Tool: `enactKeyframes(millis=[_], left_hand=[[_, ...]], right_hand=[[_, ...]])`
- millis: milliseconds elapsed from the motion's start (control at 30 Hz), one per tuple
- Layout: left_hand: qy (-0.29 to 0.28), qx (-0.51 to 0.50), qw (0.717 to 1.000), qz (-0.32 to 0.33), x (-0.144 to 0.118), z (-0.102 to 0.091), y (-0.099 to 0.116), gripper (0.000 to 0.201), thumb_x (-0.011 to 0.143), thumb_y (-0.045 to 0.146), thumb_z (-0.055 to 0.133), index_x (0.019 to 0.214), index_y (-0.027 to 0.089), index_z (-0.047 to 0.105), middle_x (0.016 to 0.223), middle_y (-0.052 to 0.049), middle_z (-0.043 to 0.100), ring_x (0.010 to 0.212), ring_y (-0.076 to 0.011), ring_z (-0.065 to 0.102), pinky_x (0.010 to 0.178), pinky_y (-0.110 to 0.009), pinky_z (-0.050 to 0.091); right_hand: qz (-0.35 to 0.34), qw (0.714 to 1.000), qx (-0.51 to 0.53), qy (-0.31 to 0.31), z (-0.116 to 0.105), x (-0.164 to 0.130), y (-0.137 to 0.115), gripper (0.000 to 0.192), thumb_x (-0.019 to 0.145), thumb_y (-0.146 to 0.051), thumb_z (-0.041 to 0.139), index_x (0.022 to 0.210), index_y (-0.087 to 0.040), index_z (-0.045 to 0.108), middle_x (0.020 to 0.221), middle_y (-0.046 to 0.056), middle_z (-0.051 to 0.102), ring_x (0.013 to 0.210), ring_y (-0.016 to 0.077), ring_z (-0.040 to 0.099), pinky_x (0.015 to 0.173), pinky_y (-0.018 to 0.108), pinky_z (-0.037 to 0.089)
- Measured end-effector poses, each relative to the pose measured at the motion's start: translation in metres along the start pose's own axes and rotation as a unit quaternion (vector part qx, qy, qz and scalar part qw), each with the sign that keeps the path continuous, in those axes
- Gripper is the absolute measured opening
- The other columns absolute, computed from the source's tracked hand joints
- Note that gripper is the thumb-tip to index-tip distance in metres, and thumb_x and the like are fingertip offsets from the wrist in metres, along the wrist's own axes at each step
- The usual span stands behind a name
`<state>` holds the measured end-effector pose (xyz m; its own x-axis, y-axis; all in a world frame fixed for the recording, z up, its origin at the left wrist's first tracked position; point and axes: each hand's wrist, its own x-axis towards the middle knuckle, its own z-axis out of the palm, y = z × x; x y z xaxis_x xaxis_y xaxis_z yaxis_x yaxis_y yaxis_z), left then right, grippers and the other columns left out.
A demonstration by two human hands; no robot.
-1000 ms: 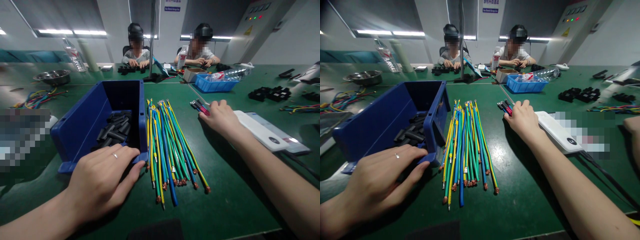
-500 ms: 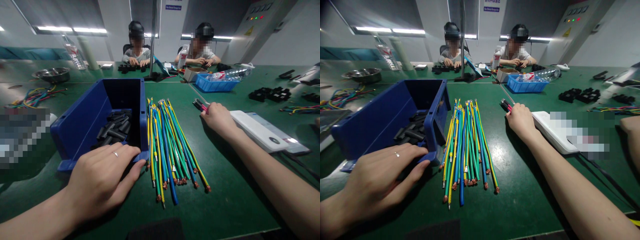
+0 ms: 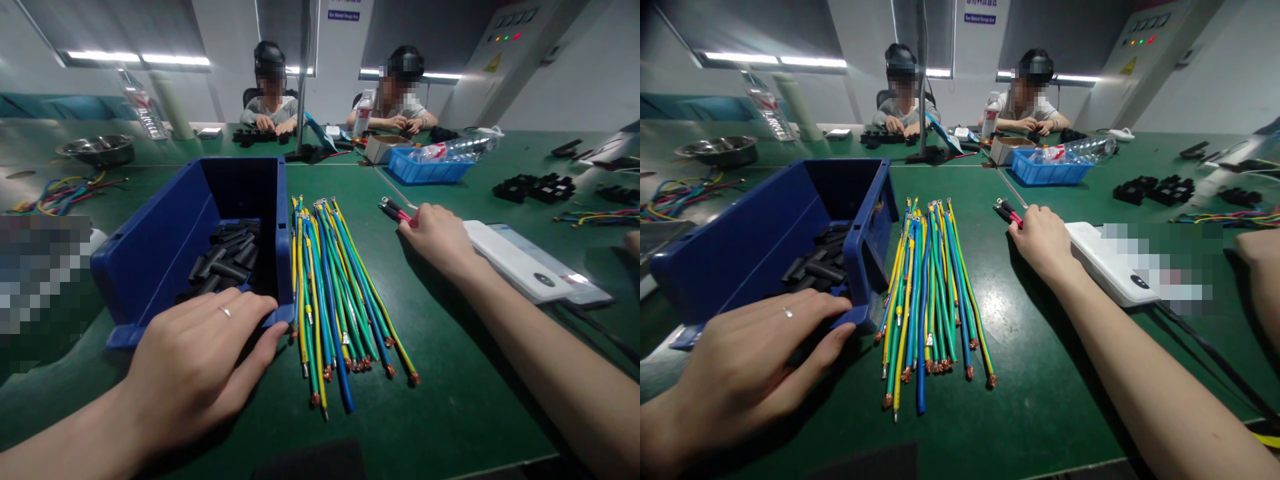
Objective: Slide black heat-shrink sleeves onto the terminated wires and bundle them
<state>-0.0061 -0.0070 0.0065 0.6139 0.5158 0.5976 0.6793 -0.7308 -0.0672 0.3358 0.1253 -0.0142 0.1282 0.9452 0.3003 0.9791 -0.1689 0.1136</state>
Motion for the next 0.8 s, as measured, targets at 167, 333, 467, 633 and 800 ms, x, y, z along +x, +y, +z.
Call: enactKeyframes(millis=[167, 333, 467, 633, 800], left_hand=[[0.002, 0.008, 1.0, 0.009, 0.0018, 0.001, -0.0005, 0.018, 0.101, 0.03, 0.044, 0.1, 0.017, 0.057, 0.082, -0.004, 0.073, 0.068, -0.0201, 0.07, 0.062, -0.033, 0.052], [0.009, 0.005, 1.0, 0.008, 0.0027, 0.0005, -0.0004, 0.019, 0.101, 0.029, 0.043, 0.1, 0.017, 0.058, 0.082, -0.004, 0.073, 0.068, -0.0192, 0.07, 0.063, -0.032, 0.053], [0.009, 0.007, 1.0, 0.007, 0.0025, 0.0003, 0.0001, 0.019, 0.1, 0.03, 0.044, 0.099, 0.017, 0.058, 0.082, -0.003, 0.073, 0.068, -0.0194, 0.07, 0.063, -0.032, 0.053], [0.007, 0.007, 1.0, 0.007, 0.0019, 0.0004, 0.0003, 0.019, 0.101, 0.03, 0.043, 0.099, 0.017, 0.058, 0.082, -0.003, 0.073, 0.069, -0.0194, 0.07, 0.062, -0.032, 0.052], [0.01, 0.015, 1.0, 0.005, 0.001, 0.0005, -0.0003, 0.019, 0.1, 0.031, 0.044, 0.1, 0.018, 0.058, 0.082, -0.003, 0.073, 0.069, -0.0193, 0.07, 0.063, -0.031, 0.052]], right_hand=[[-0.008, 1.0, -0.01, 0.006, -0.0011, -0.0005, 0.0005, 0.036, 0.096, -0.033, 0.037, 0.103, -0.008, 0.062, 0.102, 0.022, 0.067, 0.09, 0.0325, 0.063, 0.073, 0.038, 0.042], [-0.007, 1.0, -0.015, 0.009, -0.0013, -0.0007, 0.001, 0.037, 0.098, -0.026, 0.029, 0.105, -0.006, 0.06, 0.1, 0.022, 0.067, 0.088, 0.0318, 0.064, 0.072, 0.037, 0.041], [0.019, 1.0, -0.017, 0.006, -0.003, -0.0017, -0.0013, 0.041, 0.099, -0.029, 0.027, 0.105, -0.007, 0.06, 0.097, 0.023, 0.068, 0.085, 0.0321, 0.065, 0.067, 0.037, 0.041], [0.031, 0.999, -0.017, -0.008, -0.0065, -0.0045, -0.0046, 0.042, 0.095, -0.042, 0.037, 0.102, -0.01, 0.063, 0.102, 0.021, 0.067, 0.088, 0.0347, 0.065, 0.064, 0.038, 0.041], [0.029, 0.999, -0.001, -0.016, -0.0082, -0.0048, -0.0061, 0.047, 0.092, -0.05, 0.04, 0.105, -0.01, 0.061, 0.106, 0.021, 0.065, 0.094, 0.0362, 0.064, 0.069, 0.039, 0.044]])
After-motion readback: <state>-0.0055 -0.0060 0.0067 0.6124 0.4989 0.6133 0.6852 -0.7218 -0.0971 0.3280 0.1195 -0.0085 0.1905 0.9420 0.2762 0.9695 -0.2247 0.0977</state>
